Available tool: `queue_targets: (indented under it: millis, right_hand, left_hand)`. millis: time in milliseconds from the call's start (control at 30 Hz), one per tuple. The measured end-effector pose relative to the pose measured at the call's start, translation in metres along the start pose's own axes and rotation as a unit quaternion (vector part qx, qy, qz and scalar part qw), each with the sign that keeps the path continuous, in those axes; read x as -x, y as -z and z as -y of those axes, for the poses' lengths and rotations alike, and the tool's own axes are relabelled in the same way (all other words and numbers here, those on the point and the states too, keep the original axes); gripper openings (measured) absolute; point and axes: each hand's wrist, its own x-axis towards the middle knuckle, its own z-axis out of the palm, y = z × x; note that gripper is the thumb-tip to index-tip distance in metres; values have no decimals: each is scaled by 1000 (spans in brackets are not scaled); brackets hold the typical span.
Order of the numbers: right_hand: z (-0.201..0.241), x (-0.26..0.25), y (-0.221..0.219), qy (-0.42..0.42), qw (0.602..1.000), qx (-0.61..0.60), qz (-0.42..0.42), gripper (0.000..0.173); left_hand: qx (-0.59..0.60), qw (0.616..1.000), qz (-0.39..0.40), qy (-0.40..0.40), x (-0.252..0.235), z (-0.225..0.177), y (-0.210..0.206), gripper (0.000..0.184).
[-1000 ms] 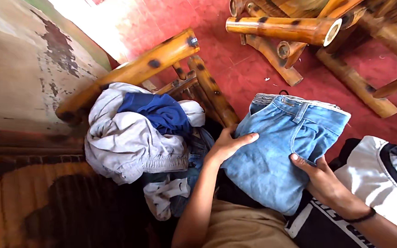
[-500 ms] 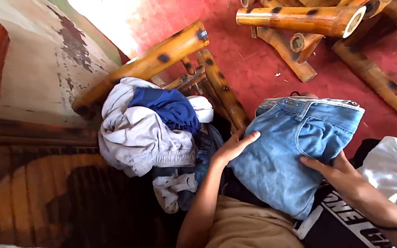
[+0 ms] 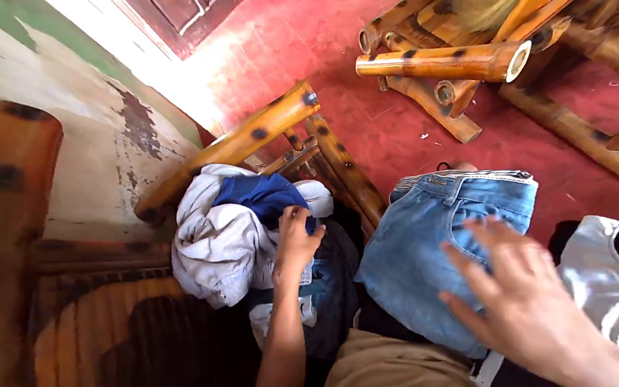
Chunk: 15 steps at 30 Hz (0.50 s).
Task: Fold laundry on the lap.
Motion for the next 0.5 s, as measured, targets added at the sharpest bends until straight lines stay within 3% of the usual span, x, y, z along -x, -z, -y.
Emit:
queue_targets:
  millis: [100, 200, 233, 367, 433, 500]
  right_hand:
    - [12, 6, -22, 54, 981, 61, 176, 60]
    - [15, 12, -31, 79, 973, 113, 183, 68]
    - [15, 13, -25, 76, 975, 94, 187, 65]
    - [5, 25, 0, 67, 982, 36, 171, 46]
    - [0, 32, 8, 63, 988, 48, 131, 44]
    - [-5, 37, 18, 62, 989, 66, 120, 44]
  left_hand:
    - [-69, 997, -16, 1, -20, 15, -23, 58]
    - [-67, 995, -38, 58, -33, 32, -25, 81]
    - [-67, 995, -35, 73, -35, 33, -16, 77]
    - [-87, 995, -18, 52, -34, 28, 29, 26]
    - [-73, 996, -57, 9, -27, 27, 60, 24]
    - [-51, 991, -124, -9, -15, 30, 98, 40]
